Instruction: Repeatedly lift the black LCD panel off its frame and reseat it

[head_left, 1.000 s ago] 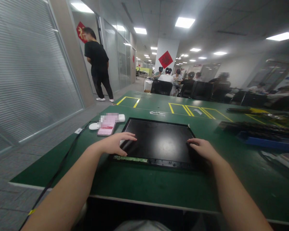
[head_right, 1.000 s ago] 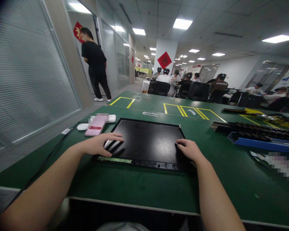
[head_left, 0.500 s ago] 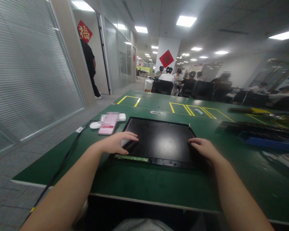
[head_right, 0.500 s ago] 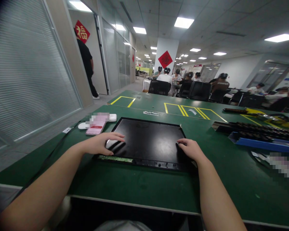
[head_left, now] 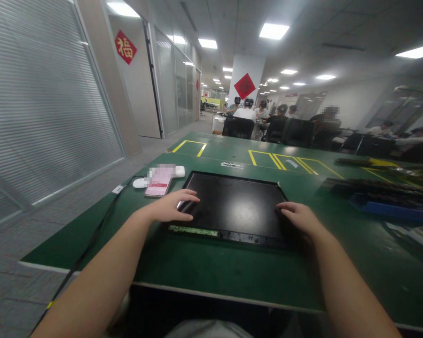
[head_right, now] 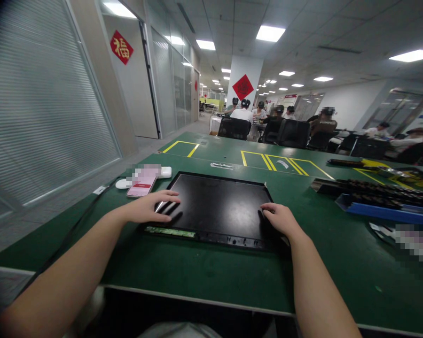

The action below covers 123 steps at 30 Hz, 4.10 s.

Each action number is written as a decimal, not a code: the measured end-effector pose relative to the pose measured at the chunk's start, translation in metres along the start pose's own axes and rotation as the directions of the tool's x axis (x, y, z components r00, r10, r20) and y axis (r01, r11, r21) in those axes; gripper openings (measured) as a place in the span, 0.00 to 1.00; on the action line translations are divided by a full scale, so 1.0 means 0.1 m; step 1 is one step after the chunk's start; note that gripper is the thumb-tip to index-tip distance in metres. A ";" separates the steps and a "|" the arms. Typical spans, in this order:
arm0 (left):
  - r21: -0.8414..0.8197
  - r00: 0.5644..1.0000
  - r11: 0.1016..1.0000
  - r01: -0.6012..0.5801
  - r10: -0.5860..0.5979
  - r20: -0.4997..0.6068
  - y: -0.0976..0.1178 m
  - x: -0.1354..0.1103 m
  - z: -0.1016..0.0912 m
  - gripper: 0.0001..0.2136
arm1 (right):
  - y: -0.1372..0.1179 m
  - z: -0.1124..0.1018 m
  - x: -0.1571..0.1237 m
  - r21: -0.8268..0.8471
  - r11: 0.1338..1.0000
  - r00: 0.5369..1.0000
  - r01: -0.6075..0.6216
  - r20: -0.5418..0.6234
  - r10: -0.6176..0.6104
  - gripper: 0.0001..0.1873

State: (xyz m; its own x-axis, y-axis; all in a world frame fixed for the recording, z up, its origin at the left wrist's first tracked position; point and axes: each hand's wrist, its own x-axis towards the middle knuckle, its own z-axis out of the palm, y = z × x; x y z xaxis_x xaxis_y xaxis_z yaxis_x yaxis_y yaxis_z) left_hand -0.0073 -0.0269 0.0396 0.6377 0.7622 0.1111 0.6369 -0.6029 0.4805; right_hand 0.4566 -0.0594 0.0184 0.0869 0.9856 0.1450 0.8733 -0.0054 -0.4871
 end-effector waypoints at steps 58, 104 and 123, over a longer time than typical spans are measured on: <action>0.065 0.879 0.929 0.365 -0.321 -0.352 -0.14 0.20 0.25 0.27 | 0.34 0.11 0.15 -0.046 0.946 0.946 -0.322 -0.037 0.321 0.18; -0.989 0.726 0.047 0.137 -0.685 0.068 0.08 0.19 0.05 0.32 | 0.29 0.11 0.15 -0.149 0.942 0.953 -0.302 -0.022 0.302 0.19; -0.980 0.751 0.062 0.191 -0.652 0.105 0.18 0.16 0.02 0.38 | 0.45 0.19 0.22 -0.135 0.948 0.957 -0.290 -0.046 0.286 0.18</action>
State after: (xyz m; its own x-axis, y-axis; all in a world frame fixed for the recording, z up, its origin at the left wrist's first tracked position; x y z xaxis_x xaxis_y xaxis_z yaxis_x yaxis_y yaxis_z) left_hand 0.0152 -0.0261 0.0477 0.1089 0.9407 -0.3214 -0.2636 0.3391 0.9031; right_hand 0.4892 -0.0346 -0.0166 0.3549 0.9341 0.0392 0.8672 -0.3133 -0.3870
